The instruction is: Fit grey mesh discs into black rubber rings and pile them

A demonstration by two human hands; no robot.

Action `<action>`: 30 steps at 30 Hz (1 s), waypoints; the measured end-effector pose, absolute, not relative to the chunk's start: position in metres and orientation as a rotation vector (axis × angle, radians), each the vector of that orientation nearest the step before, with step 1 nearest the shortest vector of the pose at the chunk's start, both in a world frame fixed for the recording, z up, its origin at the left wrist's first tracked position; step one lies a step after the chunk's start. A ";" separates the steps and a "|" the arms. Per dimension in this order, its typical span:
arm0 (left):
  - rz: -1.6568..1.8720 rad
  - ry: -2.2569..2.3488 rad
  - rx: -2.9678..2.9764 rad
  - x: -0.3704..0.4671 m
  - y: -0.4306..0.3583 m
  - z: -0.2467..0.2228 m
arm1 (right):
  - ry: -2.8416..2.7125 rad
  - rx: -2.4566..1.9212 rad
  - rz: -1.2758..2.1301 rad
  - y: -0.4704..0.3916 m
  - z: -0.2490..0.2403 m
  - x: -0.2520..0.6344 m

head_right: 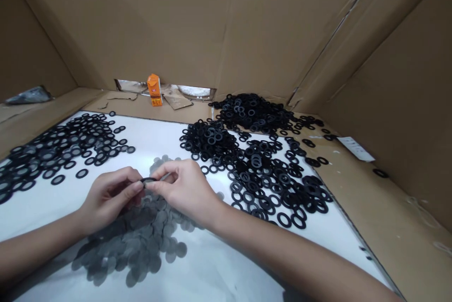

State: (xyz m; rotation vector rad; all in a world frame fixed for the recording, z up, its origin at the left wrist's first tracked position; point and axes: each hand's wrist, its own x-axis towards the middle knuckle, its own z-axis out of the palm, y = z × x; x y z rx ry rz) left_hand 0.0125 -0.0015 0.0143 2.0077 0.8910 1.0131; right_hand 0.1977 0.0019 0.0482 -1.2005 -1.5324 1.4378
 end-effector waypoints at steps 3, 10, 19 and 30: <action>1.057 0.900 2.144 0.012 -0.004 0.016 | -1.478 -1.166 1.512 0.002 0.050 0.198; 0.982 0.872 2.035 0.012 -0.009 0.012 | -1.360 -1.089 1.658 0.002 0.046 0.203; 0.926 0.951 2.027 0.016 0.000 0.012 | -1.629 -1.099 1.530 0.007 0.038 0.209; 1.001 0.886 1.782 0.019 -0.004 0.010 | -1.263 -0.983 1.797 0.001 0.042 0.203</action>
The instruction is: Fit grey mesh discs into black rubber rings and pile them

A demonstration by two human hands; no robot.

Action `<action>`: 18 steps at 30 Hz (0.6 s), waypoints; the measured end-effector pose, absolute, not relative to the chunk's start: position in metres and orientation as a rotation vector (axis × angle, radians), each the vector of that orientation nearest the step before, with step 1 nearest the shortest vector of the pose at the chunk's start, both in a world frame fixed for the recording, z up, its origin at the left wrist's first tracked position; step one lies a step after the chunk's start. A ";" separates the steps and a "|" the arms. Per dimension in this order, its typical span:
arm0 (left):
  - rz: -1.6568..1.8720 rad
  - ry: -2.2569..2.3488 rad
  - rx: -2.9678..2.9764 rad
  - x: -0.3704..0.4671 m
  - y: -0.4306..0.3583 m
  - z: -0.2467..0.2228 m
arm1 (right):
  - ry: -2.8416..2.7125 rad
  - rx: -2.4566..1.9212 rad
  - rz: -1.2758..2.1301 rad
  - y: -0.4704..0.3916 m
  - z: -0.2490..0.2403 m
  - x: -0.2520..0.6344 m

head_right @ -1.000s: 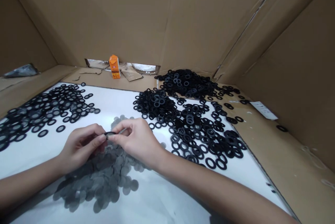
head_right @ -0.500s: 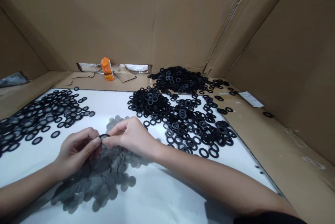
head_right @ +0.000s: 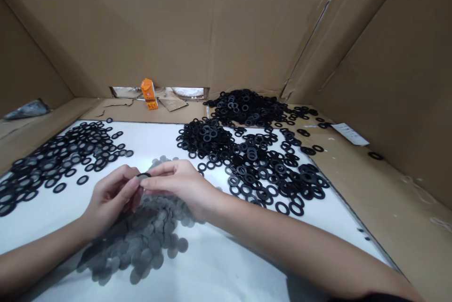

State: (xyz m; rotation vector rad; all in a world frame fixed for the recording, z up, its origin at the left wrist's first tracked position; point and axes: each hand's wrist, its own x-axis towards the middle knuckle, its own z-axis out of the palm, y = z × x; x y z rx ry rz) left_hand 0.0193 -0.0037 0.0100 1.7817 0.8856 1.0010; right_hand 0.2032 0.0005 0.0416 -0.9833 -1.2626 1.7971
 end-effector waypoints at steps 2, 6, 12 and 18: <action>1.072 0.880 1.630 0.023 -0.012 0.007 | -1.097 -0.893 1.886 -0.004 0.040 0.198; 0.962 0.864 1.561 0.025 -0.015 0.005 | -1.203 -0.869 1.689 -0.010 0.032 0.192; 0.813 0.814 1.861 0.014 0.001 0.017 | -1.344 -0.813 1.617 -0.011 0.030 0.191; 0.881 0.757 1.938 0.009 0.004 0.016 | -1.409 -0.896 1.585 -0.011 0.034 0.193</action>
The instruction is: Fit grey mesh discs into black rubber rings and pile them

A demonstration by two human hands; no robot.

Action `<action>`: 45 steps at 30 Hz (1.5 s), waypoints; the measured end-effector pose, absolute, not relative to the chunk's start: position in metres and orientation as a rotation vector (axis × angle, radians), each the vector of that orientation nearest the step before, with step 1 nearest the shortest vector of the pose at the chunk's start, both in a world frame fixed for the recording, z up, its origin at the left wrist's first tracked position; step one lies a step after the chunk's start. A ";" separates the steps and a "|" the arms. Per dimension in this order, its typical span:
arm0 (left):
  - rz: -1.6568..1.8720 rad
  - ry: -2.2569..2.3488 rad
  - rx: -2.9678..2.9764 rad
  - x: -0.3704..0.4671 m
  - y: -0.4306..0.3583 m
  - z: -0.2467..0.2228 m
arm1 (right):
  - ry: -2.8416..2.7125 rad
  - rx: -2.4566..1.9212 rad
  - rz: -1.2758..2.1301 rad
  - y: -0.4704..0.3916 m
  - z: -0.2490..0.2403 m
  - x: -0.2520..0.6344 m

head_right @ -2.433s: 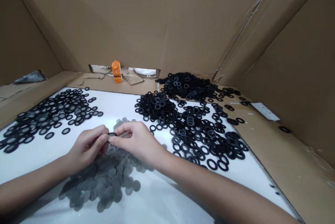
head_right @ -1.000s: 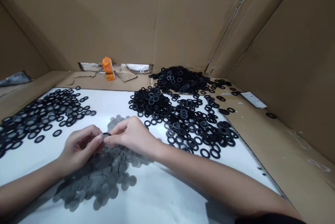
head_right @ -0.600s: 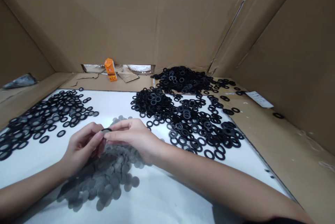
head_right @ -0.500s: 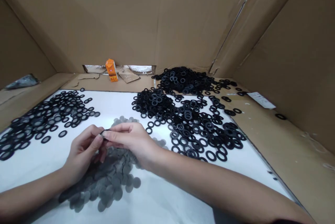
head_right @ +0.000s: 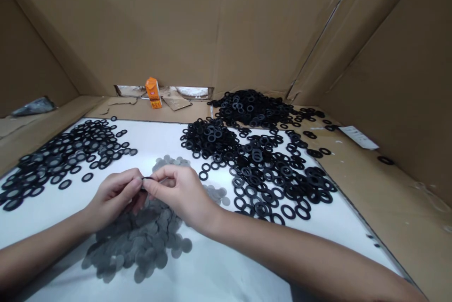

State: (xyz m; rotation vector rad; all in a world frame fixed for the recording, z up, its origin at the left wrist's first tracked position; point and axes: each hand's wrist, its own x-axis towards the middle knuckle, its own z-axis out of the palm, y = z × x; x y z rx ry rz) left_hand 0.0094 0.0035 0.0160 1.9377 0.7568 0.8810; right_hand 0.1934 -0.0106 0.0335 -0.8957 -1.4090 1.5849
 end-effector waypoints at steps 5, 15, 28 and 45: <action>0.932 0.740 1.868 0.010 0.003 0.011 | -1.462 -1.017 1.490 -0.009 0.034 0.198; 0.994 0.842 2.202 0.012 0.005 0.018 | -1.700 -1.136 1.414 -0.002 0.045 0.199; 1.273 0.968 2.085 0.017 -0.008 0.005 | -1.397 -1.045 1.651 -0.011 0.045 0.193; 1.017 0.854 2.122 0.010 0.002 0.017 | -1.167 -1.042 1.683 -0.011 0.035 0.193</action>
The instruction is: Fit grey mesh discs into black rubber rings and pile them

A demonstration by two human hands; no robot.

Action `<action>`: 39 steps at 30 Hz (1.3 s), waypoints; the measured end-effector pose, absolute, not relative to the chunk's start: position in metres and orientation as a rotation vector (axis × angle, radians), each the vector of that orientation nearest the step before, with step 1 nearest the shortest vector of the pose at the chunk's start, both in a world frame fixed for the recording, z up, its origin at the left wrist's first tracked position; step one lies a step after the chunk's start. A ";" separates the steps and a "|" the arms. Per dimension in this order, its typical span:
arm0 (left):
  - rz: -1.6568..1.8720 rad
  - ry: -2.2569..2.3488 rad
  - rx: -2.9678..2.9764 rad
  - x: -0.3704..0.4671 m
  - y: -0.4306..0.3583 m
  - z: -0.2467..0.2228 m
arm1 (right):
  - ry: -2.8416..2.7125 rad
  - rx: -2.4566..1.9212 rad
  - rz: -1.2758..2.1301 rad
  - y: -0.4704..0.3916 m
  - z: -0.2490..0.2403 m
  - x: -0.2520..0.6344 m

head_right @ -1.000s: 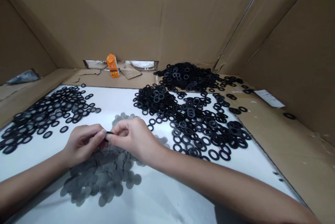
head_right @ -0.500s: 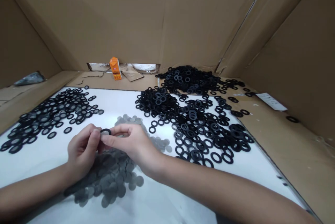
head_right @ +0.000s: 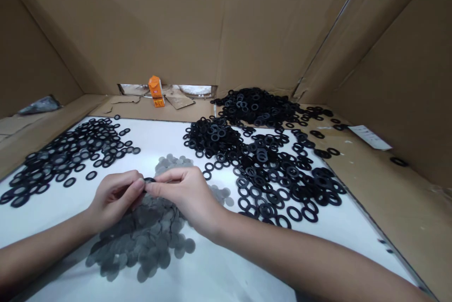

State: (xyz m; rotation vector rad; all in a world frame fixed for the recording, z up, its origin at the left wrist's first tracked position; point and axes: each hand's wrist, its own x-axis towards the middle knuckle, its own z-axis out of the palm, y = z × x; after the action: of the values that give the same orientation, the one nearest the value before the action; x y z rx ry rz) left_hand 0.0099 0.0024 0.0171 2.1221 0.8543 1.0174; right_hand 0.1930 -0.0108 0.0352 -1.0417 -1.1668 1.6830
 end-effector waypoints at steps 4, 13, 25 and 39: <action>1.010 0.884 2.139 0.008 0.001 0.020 | -1.209 -1.066 1.677 -0.009 0.037 0.194; 0.888 0.909 1.591 0.014 0.001 0.008 | -1.348 -1.110 1.644 -0.005 0.037 0.195; 0.908 0.895 1.999 0.012 0.004 0.017 | -1.338 -1.051 1.703 -0.001 0.039 0.201; 0.772 0.801 2.060 0.007 0.013 0.023 | -1.420 -1.092 1.631 -0.005 0.036 0.196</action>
State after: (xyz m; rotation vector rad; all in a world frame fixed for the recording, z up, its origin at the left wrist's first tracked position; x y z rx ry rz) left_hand 0.0067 0.0128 0.0226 2.0601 0.8012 0.7722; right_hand 0.1964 -0.0051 0.0359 -1.0917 -1.4201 1.6310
